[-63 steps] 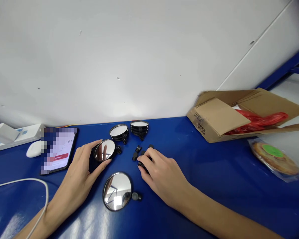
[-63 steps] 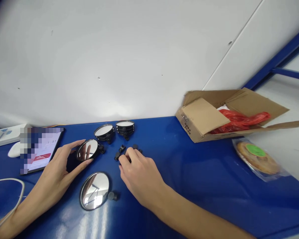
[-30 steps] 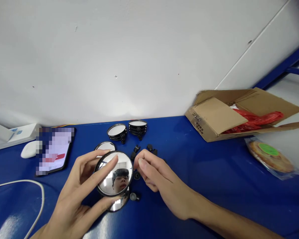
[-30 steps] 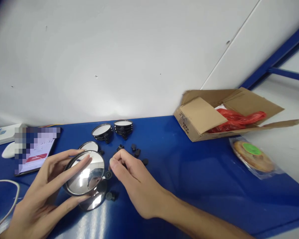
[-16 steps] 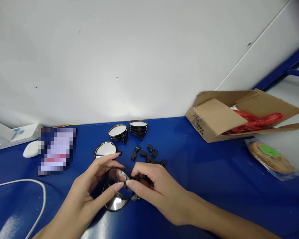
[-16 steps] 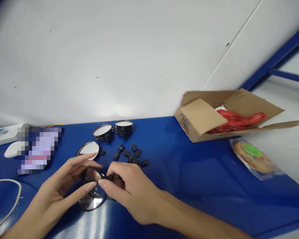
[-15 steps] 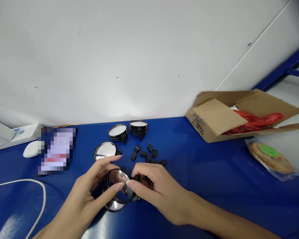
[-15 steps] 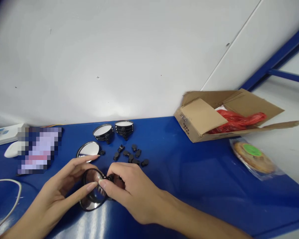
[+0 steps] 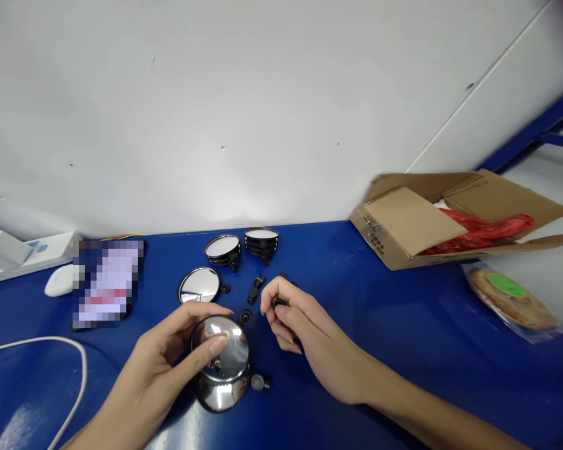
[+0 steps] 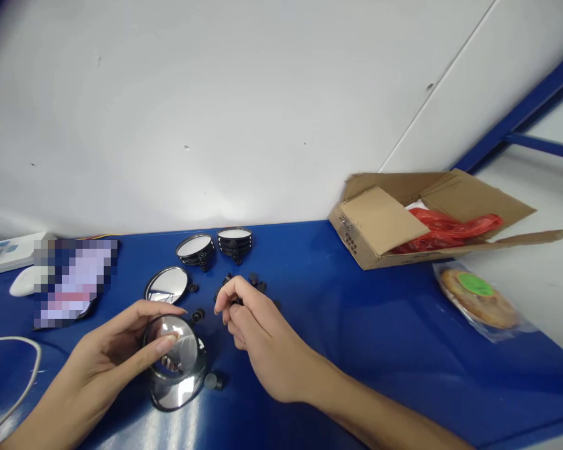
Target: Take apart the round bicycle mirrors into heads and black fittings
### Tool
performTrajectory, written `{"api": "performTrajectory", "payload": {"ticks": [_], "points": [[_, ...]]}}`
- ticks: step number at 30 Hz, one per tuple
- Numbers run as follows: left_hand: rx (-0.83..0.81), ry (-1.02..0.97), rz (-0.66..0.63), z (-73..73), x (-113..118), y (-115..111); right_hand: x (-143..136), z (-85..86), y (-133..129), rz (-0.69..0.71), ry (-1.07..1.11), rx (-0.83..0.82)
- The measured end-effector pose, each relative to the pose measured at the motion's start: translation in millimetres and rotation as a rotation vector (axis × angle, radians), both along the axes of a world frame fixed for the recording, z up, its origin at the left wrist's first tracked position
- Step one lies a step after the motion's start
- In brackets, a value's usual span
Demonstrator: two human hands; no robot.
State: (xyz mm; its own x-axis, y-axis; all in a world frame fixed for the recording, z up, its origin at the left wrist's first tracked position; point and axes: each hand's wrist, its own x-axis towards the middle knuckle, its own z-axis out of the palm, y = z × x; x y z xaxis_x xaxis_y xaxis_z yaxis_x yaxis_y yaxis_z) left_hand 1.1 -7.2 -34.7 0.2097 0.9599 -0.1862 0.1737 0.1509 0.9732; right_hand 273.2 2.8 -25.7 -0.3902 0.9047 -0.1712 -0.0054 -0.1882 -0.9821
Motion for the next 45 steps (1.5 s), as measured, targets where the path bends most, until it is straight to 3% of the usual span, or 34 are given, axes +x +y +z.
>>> {"api": "performTrajectory", "payload": {"ticks": [3,7,12,19,27,38,45], "points": [[-0.023,-0.076,0.017,-5.8,-5,6,-1,-5.8,2,-0.012,0.092,-0.022],[-0.210,-0.244,-0.055,-5.5,-4,11,-4,-5.4,5,0.024,0.068,-0.007],[-0.252,-0.275,0.062,6.3,7,6,-3,1.2,7,-0.035,0.025,0.076],[-0.201,-0.233,0.109,6.6,7,5,-4,5.4,8,-0.040,0.134,0.074],[-0.141,-0.153,0.100,10.4,7,2,-6,-2.6,12,-0.098,0.265,-0.010],[-0.129,-0.136,0.074,11.2,6,-2,-6,-1.8,10,-0.141,0.248,0.076],[-0.145,-0.130,0.083,18.3,9,-4,-3,-0.1,12,-0.112,0.262,0.041]]}}
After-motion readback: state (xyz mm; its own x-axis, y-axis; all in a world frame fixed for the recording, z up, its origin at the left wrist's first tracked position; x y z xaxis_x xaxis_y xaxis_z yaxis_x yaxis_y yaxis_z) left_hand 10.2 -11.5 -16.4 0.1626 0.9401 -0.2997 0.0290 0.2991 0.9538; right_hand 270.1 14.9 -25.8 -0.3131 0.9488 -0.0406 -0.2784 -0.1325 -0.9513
